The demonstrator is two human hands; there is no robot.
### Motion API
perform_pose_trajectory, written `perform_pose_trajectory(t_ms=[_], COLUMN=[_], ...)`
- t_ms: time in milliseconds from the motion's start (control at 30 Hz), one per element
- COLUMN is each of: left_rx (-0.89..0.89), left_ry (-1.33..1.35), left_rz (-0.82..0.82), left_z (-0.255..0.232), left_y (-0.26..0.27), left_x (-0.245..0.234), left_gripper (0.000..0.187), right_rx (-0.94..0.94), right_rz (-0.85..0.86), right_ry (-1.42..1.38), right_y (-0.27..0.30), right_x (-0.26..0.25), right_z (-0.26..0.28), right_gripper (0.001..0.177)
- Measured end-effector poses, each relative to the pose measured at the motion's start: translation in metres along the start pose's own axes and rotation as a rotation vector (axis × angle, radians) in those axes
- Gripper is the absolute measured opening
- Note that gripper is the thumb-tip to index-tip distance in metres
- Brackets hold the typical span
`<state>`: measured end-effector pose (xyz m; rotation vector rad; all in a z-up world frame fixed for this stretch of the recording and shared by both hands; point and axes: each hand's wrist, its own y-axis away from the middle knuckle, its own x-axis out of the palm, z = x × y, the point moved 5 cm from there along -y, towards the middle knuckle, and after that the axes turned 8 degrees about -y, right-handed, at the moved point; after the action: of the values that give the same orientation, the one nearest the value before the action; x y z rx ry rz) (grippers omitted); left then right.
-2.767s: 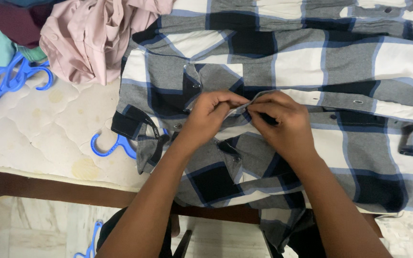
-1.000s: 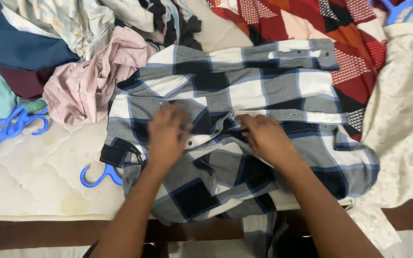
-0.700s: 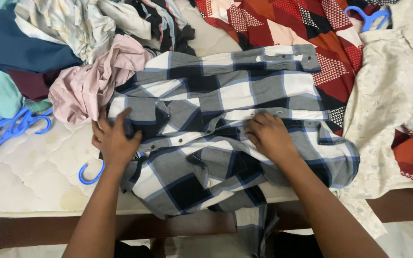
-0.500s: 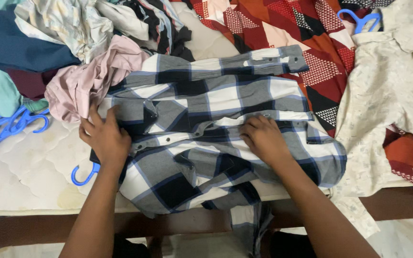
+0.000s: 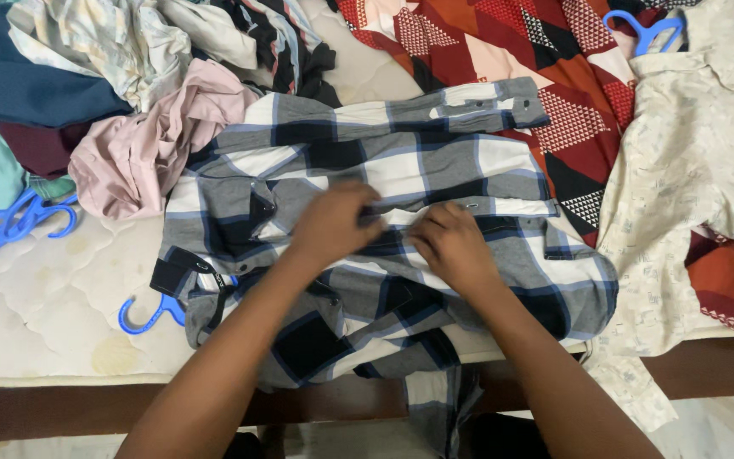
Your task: The person folds a light-colored shirt, places it on a blue hanger, and buttons it. They then repeat the process with a plaid shirt, folding, hanging, and buttoning it on the bed.
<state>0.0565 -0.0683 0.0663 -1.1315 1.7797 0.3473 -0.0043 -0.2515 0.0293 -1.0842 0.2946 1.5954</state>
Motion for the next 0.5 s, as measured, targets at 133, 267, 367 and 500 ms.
perform_pose_trajectory(t_ms=[133, 267, 367, 500], left_rx=[-0.065, -0.337, -0.379, -0.273], left_ry=[0.023, 0.475, 0.734, 0.382], left_rz=[0.101, 0.256, 0.312, 0.26], left_z=[0.029, 0.083, 0.093, 0.083], left_y=[-0.005, -0.008, -0.001, 0.001], left_x=[0.053, 0.089, 0.094, 0.075], left_gripper=[0.025, 0.025, 0.026, 0.015], right_rx=[-0.065, -0.021, 0.016, 0.027], right_rz=[0.031, 0.058, 0.064, 0.069], right_ry=[-0.006, 0.0, 0.019, 0.015], right_y=[-0.004, -0.004, -0.007, -0.009], right_x=[0.012, 0.025, 0.031, 0.03], right_z=[0.003, 0.001, -0.002, 0.002], right_gripper=[0.019, 0.019, 0.014, 0.012])
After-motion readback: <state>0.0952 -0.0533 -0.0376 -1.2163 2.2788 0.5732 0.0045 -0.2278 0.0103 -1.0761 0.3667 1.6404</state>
